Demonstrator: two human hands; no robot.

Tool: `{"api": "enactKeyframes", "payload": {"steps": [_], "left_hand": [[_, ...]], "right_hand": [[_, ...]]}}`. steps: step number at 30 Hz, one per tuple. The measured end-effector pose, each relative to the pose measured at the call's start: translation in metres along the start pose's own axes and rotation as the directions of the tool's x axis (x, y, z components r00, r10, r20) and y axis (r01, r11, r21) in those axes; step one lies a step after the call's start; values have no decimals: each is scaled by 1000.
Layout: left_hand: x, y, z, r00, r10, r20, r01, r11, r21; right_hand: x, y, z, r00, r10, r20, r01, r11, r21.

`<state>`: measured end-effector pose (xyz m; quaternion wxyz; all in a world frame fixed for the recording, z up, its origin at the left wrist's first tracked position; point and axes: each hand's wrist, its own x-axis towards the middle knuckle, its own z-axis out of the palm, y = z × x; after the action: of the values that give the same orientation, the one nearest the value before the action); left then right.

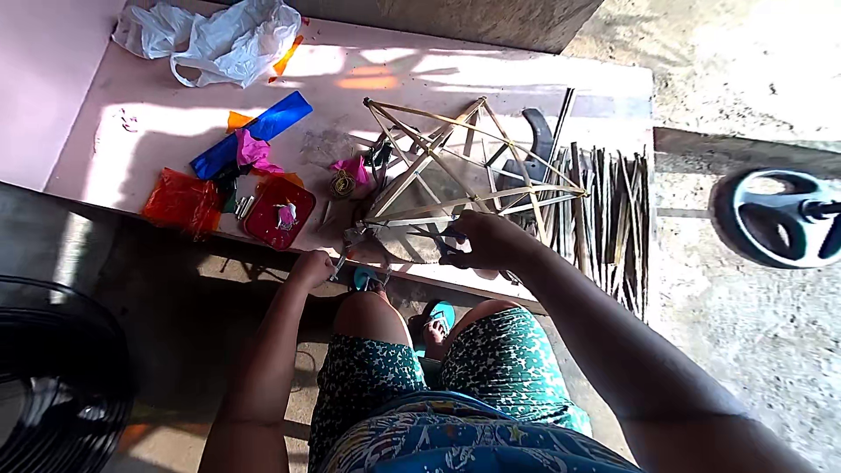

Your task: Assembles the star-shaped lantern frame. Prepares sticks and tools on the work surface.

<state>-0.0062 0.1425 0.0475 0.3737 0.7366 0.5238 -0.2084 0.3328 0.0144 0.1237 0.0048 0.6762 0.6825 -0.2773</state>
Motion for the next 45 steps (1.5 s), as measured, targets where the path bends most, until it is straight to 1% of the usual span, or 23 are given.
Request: {"api": "enactKeyframes", "payload": {"steps": [2,3,4,6,8,10,11,13,15,16,18,21,24,27,30,37,41,45], "left_hand": [[-5,14,0,998,-62,5,61,988,138],[-11,23,-3,993,-114,-20,116,974,197],[-18,33,-7,987,-143,-76,156,967,202],[-33,56,-22,971,-128,-200,158,977,145],[-46,86,-38,947,-35,-318,69,993,97],[-43,110,-40,896,155,-416,-94,982,165],[-36,117,-37,869,253,-425,-166,959,232],[-19,126,-33,843,380,-380,-239,899,368],[-10,131,-34,832,450,-326,-283,848,447],[-10,134,-38,835,459,-302,-297,840,455],[-12,138,-49,865,437,-246,-302,846,439],[-12,139,-73,907,399,-134,-328,870,367],[-12,145,-94,924,382,-28,-350,871,346],[-17,154,-105,930,367,8,-350,882,317],[-17,162,-110,938,343,47,-335,861,383],[-14,163,-109,930,366,37,-348,841,414],[-16,164,-109,935,351,45,-336,840,426],[-14,161,-108,934,353,44,-337,839,427]], "right_hand": [[-11,2,8,1000,25,18,-26,999,45],[-15,4,11,999,29,29,-31,998,59],[-18,6,14,998,33,45,-36,997,71],[-21,10,18,998,31,48,-35,995,92],[-21,14,25,999,19,26,-21,995,96],[-19,11,28,1000,-7,11,6,997,82],[-18,7,28,1000,-12,16,11,998,67],[-16,-2,24,999,-2,36,0,999,51],[-17,-7,21,999,0,41,-2,998,65],[-16,-7,21,999,-7,40,5,998,62],[-13,-6,24,999,-22,28,21,998,58],[-4,-11,26,999,-38,-9,38,998,40],[7,-26,22,998,-28,-49,28,1000,-6],[18,-42,10,1000,6,-10,-6,999,-34],[29,-50,10,1000,14,4,-14,999,-38],[44,-73,16,993,96,69,-95,995,-18],[49,-77,29,993,115,3,-115,993,34],[54,-79,33,992,126,-16,-125,991,47]]}}
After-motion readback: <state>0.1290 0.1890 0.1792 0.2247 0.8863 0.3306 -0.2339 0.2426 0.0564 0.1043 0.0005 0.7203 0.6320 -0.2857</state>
